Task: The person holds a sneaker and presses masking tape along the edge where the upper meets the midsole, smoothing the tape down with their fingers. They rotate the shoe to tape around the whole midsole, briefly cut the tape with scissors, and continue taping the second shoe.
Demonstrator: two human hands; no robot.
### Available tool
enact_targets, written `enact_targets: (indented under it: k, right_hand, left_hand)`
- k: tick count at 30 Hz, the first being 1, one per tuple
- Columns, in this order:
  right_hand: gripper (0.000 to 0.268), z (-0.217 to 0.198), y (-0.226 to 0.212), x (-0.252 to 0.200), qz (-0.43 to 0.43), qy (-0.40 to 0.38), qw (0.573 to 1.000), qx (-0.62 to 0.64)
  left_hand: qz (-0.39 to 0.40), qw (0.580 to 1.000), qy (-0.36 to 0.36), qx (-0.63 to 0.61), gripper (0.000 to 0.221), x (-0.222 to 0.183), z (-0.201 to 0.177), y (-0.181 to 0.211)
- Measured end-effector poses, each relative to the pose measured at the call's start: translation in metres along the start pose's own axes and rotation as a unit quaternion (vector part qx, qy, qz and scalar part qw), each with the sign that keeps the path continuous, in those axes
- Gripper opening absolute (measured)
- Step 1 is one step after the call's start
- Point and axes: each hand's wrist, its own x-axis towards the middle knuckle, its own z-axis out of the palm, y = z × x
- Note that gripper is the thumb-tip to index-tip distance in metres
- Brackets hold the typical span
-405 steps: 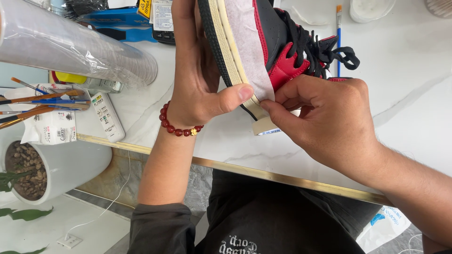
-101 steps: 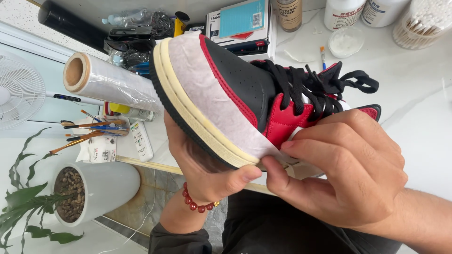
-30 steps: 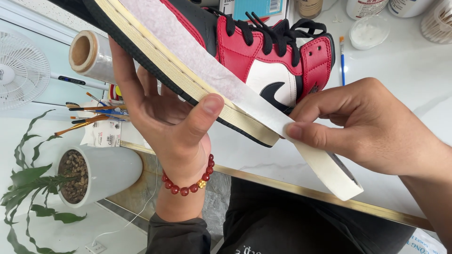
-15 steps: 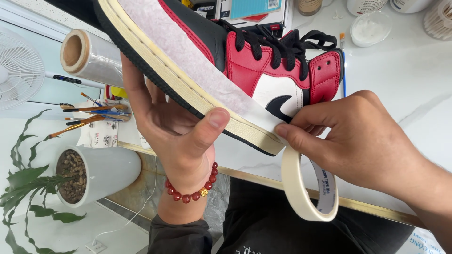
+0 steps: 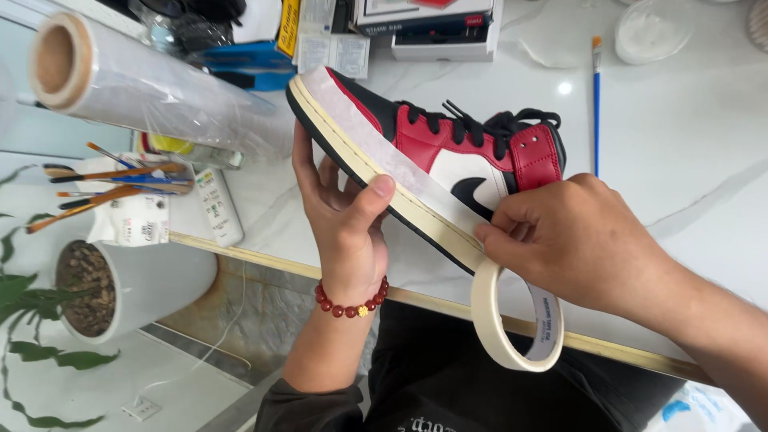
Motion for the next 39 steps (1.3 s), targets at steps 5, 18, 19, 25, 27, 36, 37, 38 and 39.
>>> enact_targets:
  k: [5,18,19,25,27,36,37,38,39]
  right_hand:
    - [0.026,0.001,-0.013,0.013,0.078,-0.102,0.988,-0.082]
    - [0.037,0.01,-0.046,0.065,0.186,-0.228,0.931,-0.214]
    - [0.037,0.011,-0.045,0.069,0.191,-0.232,0.929,-0.216]
    - [0.032,0.017,-0.032,0.085,0.256,-0.267,0.915,-0.159]
    - [0.029,0.007,-0.057,0.098,0.317,-0.337,0.863,-0.203]
    - [0.023,0.028,0.026,0.071,0.262,-0.334,0.905,-0.02]
    - [0.023,0.018,0.002,0.08,0.262,-0.334,0.905,-0.019]
    - [0.022,0.008,-0.023,0.089,0.31,-0.354,0.88,-0.062]
    - [0.022,-0.003,-0.048,0.099,0.356,-0.364,0.855,-0.104]
  left_hand:
    - [-0.057,0.998,-0.006,0.005,0.114,-0.008,-0.022,-0.019]
    - [0.322,0.768,-0.27,0.484,0.013,0.038,-0.097,-0.026]
    - [0.317,0.771,-0.271,0.481,0.013,0.045,-0.097,-0.023]
    - [0.303,0.759,-0.37,0.441,0.019,0.08,-0.092,-0.017]
    - [0.282,0.74,-0.423,0.44,0.006,0.09,-0.088,-0.009]
    - [0.209,0.719,-0.481,0.456,0.008,0.1,-0.075,0.012]
    - [0.207,0.718,-0.482,0.457,0.008,0.101,-0.075,0.012]
    - [0.215,0.717,-0.488,0.449,0.013,0.102,-0.076,0.013]
    - [0.23,0.714,-0.492,0.442,0.019,0.106,-0.075,0.012]
